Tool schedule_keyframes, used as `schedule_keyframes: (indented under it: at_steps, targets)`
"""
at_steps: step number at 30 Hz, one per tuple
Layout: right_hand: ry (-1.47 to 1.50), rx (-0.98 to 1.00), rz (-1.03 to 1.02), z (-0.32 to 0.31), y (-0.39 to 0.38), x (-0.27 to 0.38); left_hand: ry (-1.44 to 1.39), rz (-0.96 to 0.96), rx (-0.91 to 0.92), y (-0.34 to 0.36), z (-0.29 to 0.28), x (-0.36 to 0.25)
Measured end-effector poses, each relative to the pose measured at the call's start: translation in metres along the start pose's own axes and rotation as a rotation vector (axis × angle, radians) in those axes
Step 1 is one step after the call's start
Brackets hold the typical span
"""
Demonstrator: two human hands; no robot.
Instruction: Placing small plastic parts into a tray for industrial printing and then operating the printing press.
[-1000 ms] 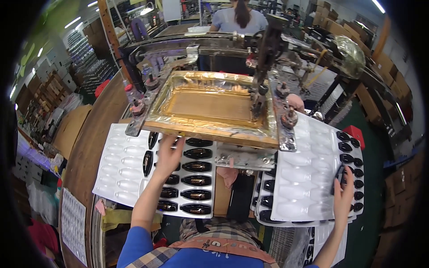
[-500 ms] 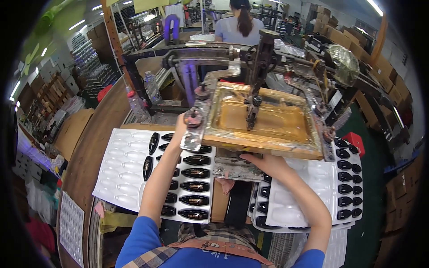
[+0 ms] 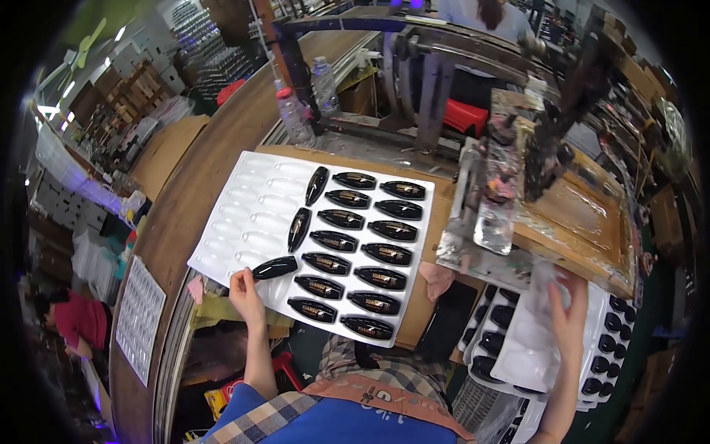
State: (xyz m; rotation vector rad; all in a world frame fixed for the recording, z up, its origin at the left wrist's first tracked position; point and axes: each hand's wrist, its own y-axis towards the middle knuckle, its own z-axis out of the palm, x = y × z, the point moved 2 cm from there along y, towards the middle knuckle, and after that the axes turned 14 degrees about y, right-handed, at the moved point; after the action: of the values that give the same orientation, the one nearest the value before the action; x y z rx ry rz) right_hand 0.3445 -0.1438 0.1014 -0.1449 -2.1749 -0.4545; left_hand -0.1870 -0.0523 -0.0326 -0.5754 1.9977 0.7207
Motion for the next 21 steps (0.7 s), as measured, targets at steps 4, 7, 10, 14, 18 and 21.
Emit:
schedule_keyframes:
  at_steps: [4,7,10,14,18,21]
  targets:
    - [0.115,-0.123,-0.023,-0.02,-0.02,0.001,0.268,0.061,-0.189,-0.023,0.0,0.007]
    - [0.085,-0.148,0.011,-0.029,-0.028,0.003,0.37,0.075,-0.206,-0.035,0.003,0.009]
    - [0.053,-0.159,0.018,-0.035,-0.032,0.004,0.511,0.209,-0.236,-0.045,0.002,0.011]
    - [0.083,-0.142,0.011,-0.036,-0.035,0.004,0.612,0.321,-0.201,-0.053,0.003,0.017]
    - [0.03,-0.165,0.016,-0.043,-0.041,0.005,0.881,0.501,-0.229,-0.054,0.0,0.011]
    - [0.019,-0.212,0.044,-0.057,-0.051,0.006,0.821,0.447,-0.245,-0.043,-0.006,-0.003]
